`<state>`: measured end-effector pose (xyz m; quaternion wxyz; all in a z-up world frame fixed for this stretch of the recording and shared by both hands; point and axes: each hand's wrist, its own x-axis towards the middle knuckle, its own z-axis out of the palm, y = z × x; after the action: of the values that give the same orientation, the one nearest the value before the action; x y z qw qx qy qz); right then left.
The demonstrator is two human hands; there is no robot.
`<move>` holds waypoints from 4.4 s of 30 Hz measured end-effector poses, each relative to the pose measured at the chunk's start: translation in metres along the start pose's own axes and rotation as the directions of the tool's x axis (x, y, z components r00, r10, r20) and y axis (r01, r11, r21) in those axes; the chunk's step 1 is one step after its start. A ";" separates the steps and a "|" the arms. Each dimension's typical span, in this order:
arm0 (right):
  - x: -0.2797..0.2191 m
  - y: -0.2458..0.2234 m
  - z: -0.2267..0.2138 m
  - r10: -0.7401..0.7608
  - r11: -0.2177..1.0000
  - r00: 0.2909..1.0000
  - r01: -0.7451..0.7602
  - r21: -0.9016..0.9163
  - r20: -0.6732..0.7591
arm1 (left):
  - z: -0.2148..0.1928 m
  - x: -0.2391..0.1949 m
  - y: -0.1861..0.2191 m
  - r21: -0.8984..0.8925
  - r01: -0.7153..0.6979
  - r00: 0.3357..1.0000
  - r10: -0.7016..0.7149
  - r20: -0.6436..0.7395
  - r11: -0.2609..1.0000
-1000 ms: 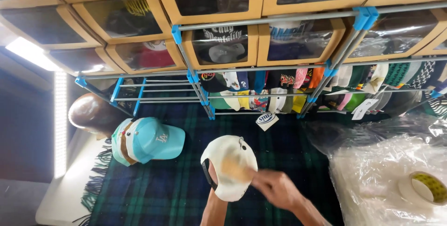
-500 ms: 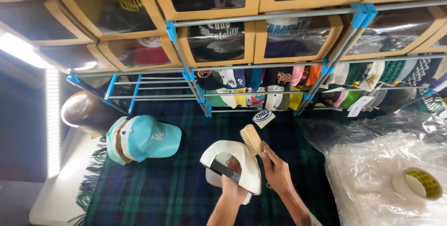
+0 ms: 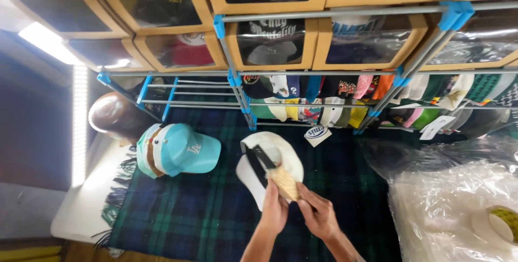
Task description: The person removes a white cap from a plastic bag and uses a brush to clean its exterior and interior surfaces. After brushing, the person places the cap onto a shelf among other caps.
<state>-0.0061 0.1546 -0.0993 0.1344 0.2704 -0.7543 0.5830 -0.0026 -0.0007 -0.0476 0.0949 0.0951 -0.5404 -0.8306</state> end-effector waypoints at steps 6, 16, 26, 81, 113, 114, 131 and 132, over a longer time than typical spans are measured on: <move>-0.006 0.010 -0.006 -0.137 0.987 0.989 0.132 -0.091 -0.059 | 0.007 0.014 0.035 -0.584 0.042 0.999 -0.046 0.009 0.811; 0.012 0.038 -0.006 -0.137 0.986 0.966 0.111 -0.125 -0.221 | 0.008 0.025 0.022 -0.526 0.087 0.996 -0.064 0.061 0.846; -0.105 0.112 -0.072 0.342 0.291 0.881 -0.430 -0.855 -0.327 | 0.002 0.012 0.064 -0.546 0.179 0.919 -0.338 -0.204 0.818; 0.000 -0.015 -0.029 0.543 0.794 0.789 -0.594 0.131 0.288 | -0.018 0.013 0.040 0.708 -0.695 0.718 -0.069 0.693 -0.125; 0.014 -0.029 -0.036 0.707 0.659 0.615 -0.752 -0.012 0.349 | 0.002 0.012 0.060 0.894 -0.440 0.638 -0.670 0.381 0.089; 0.011 -0.024 -0.034 0.706 0.661 0.615 -0.751 -0.013 0.350 | 0.004 0.011 0.062 0.894 -0.440 0.639 -0.668 0.381 0.089; 0.055 -0.024 -0.032 0.182 0.825 0.981 -0.187 -0.534 -0.062 | -0.019 -0.002 -0.022 -0.684 0.554 0.807 -0.507 0.301 0.475; 0.060 -0.013 -0.038 0.187 0.824 0.980 -0.190 -0.534 -0.060 | -0.017 -0.008 -0.024 -0.686 0.554 0.805 -0.511 0.299 0.472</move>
<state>-0.0521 0.1730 -0.0468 0.1482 0.1447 -0.9098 0.3597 0.0084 -0.0041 -0.0764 -0.1519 0.1889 -0.0962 -0.9654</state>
